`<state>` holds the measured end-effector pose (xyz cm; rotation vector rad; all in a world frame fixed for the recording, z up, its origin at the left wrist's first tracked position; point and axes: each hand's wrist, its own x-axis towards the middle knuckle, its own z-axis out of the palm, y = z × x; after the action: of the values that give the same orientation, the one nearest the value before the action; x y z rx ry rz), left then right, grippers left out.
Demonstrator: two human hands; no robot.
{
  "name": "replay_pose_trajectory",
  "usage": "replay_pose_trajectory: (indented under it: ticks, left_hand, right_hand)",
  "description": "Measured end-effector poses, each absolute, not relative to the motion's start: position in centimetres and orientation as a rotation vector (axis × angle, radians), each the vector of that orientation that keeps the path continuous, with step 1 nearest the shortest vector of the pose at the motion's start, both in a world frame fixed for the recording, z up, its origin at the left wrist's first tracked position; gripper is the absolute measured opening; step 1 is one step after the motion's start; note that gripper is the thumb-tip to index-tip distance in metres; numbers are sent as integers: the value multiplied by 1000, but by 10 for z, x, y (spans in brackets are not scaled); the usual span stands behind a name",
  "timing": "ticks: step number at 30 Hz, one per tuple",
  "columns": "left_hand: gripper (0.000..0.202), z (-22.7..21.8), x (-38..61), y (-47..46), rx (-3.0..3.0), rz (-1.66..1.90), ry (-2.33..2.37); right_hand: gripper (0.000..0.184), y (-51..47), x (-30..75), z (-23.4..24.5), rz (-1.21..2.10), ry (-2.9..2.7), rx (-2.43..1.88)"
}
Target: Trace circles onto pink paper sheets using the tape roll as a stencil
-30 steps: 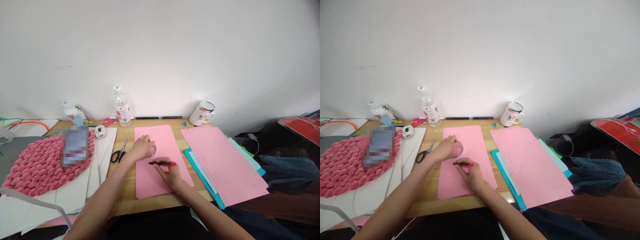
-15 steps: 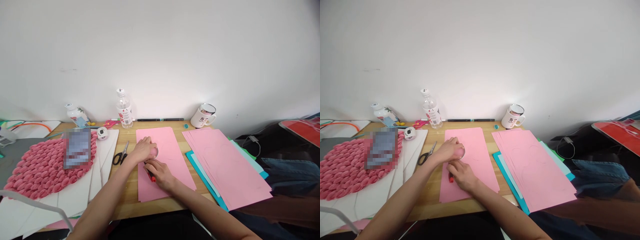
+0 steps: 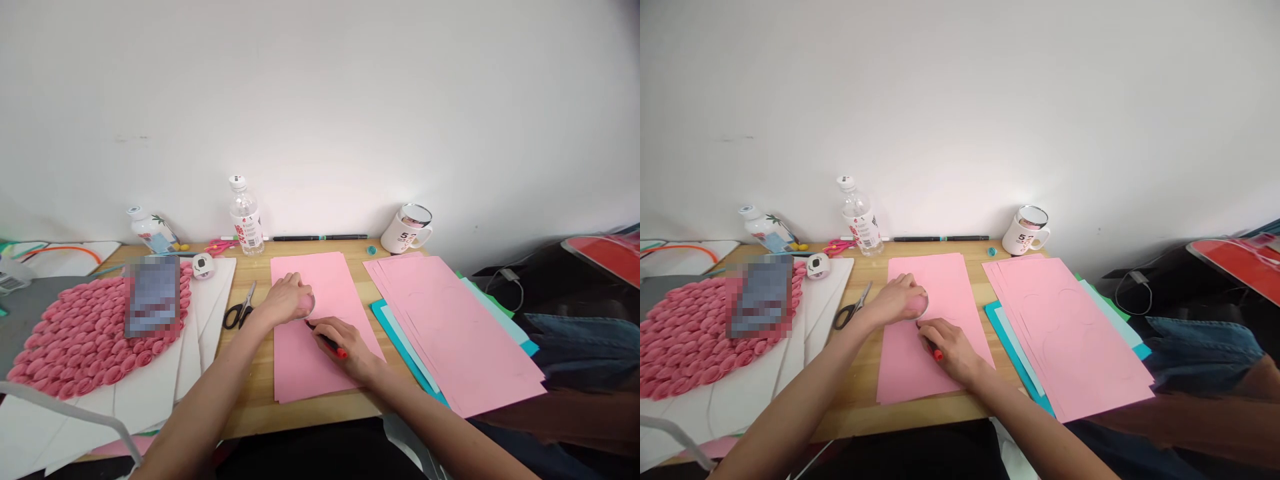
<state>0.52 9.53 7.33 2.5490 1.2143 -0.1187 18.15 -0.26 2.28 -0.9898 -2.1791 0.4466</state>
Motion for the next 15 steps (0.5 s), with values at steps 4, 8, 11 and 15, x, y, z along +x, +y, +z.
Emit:
replay_pose_trajectory:
  ticks: [4,8,11,15]
  left_hand:
    - [20,74,6,93,2547,-98,1217]
    - [20,75,6,91,2547,-101,1219]
    - [22,76,6,91,2549,-102,1222]
    - [25,77,9,88,2538,-136,1241]
  right_hand:
    - [14,4,193,27,517,-2097,-1030]
    - [14,14,201,23,570,-1988,-1076]
    - [15,19,207,20,637,-1963,-1089]
    - [10,33,208,19,682,-1758,-1089]
